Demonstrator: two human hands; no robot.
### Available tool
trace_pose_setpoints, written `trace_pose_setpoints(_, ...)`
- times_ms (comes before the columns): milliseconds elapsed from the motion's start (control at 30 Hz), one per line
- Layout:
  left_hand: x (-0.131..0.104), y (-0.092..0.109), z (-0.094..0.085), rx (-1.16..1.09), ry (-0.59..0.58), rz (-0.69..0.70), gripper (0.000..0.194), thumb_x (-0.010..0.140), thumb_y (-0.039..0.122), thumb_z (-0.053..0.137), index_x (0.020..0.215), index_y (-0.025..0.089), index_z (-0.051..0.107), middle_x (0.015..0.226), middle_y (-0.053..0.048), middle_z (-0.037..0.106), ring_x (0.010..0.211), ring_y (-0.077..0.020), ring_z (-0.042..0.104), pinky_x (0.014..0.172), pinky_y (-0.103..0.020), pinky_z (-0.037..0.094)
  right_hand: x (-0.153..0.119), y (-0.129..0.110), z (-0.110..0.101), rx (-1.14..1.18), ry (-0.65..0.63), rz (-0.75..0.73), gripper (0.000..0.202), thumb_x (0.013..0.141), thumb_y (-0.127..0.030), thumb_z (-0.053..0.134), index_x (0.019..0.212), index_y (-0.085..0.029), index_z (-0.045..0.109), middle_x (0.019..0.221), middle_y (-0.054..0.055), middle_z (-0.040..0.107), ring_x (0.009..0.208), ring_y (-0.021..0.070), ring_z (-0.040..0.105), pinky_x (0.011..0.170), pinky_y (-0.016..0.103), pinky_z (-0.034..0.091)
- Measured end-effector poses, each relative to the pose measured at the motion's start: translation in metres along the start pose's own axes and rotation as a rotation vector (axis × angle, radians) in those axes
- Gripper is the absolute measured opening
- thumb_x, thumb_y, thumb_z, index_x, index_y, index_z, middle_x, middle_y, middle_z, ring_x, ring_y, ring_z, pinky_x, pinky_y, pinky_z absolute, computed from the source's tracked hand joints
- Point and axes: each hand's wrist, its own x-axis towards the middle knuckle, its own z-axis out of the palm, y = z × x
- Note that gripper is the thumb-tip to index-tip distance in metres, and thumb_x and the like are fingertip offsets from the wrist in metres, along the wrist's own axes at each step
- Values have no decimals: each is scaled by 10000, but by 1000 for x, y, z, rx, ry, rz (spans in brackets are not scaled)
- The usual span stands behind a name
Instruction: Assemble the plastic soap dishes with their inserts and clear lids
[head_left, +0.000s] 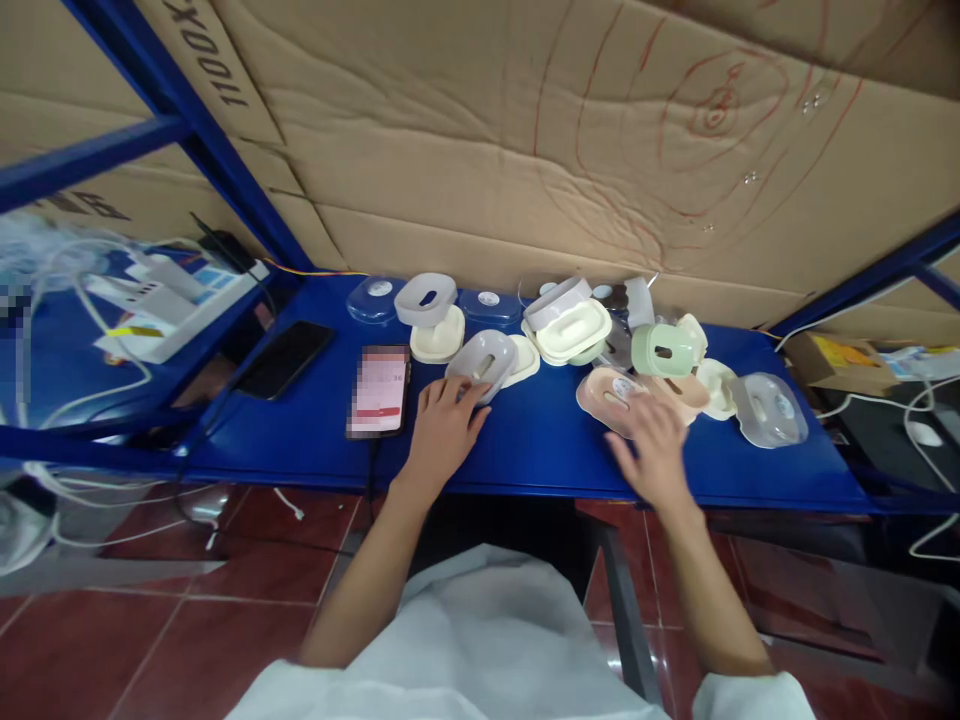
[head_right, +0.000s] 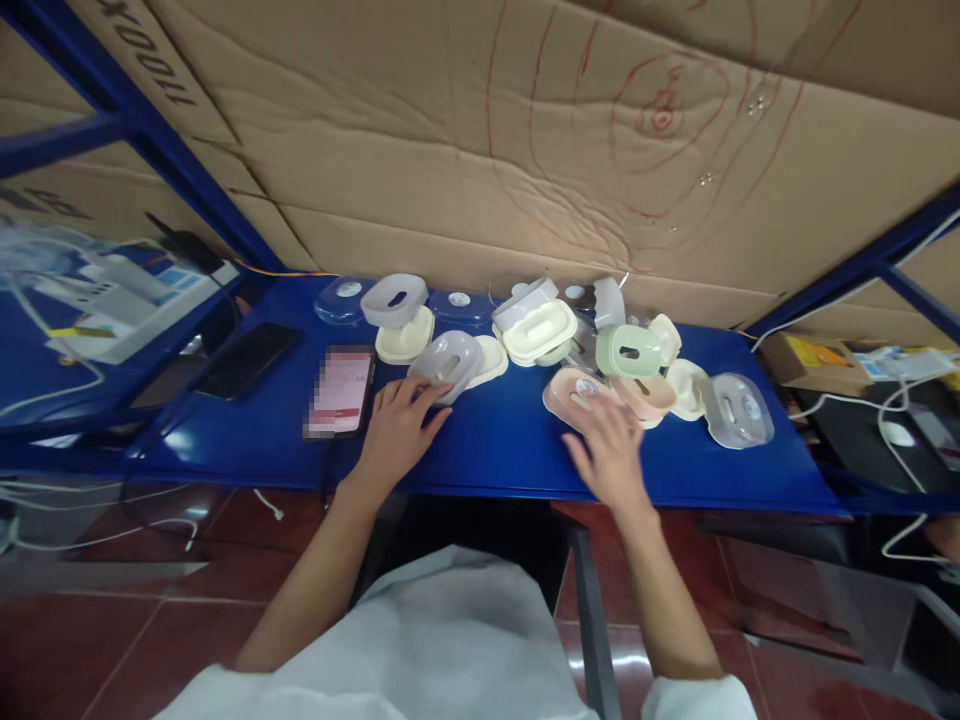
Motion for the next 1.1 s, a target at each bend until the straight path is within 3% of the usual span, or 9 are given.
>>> trace_pose_setpoints(133, -27, 4, -15, -174, 73, 66, 252, 1061, 224, 550, 1253, 238, 713, 1211, -117, 684, 1185, -301, 616, 1042, -496, 540, 35, -69, 20, 85, -125, -252, 508, 1058, -321, 626, 1556, -273, 540, 1639, 130, 516, 1527, 304, 475, 1257, 529, 354)
trace_pose_setpoints(200, -40, 7, -22, -312, 71, 151, 261, 1068, 199, 545, 1278, 258, 687, 1237, -97, 673, 1224, -265, 622, 1073, -458, 548, 49, -80, 24, 114, -154, -321, 512, 1063, -333, 623, 1565, -287, 531, 1659, 118, 491, 1560, 314, 433, 1278, 563, 317)
trace_pose_setpoints(300, -45, 17, -24, -432, 74, 169, 329, 1086, 199, 514, 1381, 288, 627, 1379, -101, 622, 1336, -242, 603, 1130, -434, 540, 58, -78, 23, 237, -161, -387, 426, 1069, -293, 624, 1495, -283, 597, 1523, 81, 645, 1459, 265, 567, 1265, 516, 361)
trace_pose_setpoints(433, -23, 29, -9, -375, 51, 10, 523, 1103, 276, 486, 1615, 243, 383, 1627, -175, 460, 1520, -305, 474, 1219, -513, 475, 43, -65, 13, 395, 14, -121, 332, 1014, -307, 720, 1344, -272, 703, 1293, 65, 777, 1227, 262, 724, 1129, 476, 504)
trace_pose_setpoints(567, -6, 28, 10, -244, -74, 71, 350, 1067, 316, 580, 1397, 199, 587, 1500, -172, 607, 1475, -377, 525, 1203, -594, 471, 20, -61, 8, 433, 191, 190, 335, 972, -333, 770, 1299, -271, 730, 1235, 80, 788, 1153, 295, 739, 1024, 483, 563)
trace_pose_setpoints(667, -18, 21, 11, -310, -92, 51, 120, 1035, 275, 641, 1128, 200, 657, 1277, -124, 697, 1288, -306, 668, 1115, -488, 568, 15, -66, 12, 411, 97, 121, 311, 995, -326, 739, 1304, -291, 727, 1272, 68, 780, 1202, 292, 728, 1102, 508, 508)
trace_pose_setpoints(733, -32, 15, 7, -391, -95, 12, 83, 1004, 250, 689, 1063, 216, 642, 1293, -107, 660, 1245, -273, 687, 1090, -455, 593, 20, -72, 17, 383, -18, 47, 297, 1032, -329, 687, 1326, -305, 715, 1344, 62, 755, 1283, 289, 696, 1193, 539, 421)
trace_pose_setpoints(933, -53, 5, -1, -461, -51, -26, 553, 980, 197, 709, 1484, 277, 495, 1621, -156, 427, 1444, -289, 566, 1150, -482, 564, 37, -95, 31, 400, -371, -227, 435, 1097, -393, 567, 1518, -280, 559, 1584, 89, 586, 1497, 260, 527, 1315, 571, 231)
trace_pose_setpoints(1100, -44, -6, -12, -300, -104, 166, 398, 1034, 279, 643, 1430, 287, 607, 1575, -119, 547, 1450, -321, 551, 1179, -549, 522, 33, -101, 40, 356, -325, -269, 394, 1117, -267, 502, 1506, -266, 563, 1567, 63, 607, 1518, 221, 496, 1334, 543, 191)
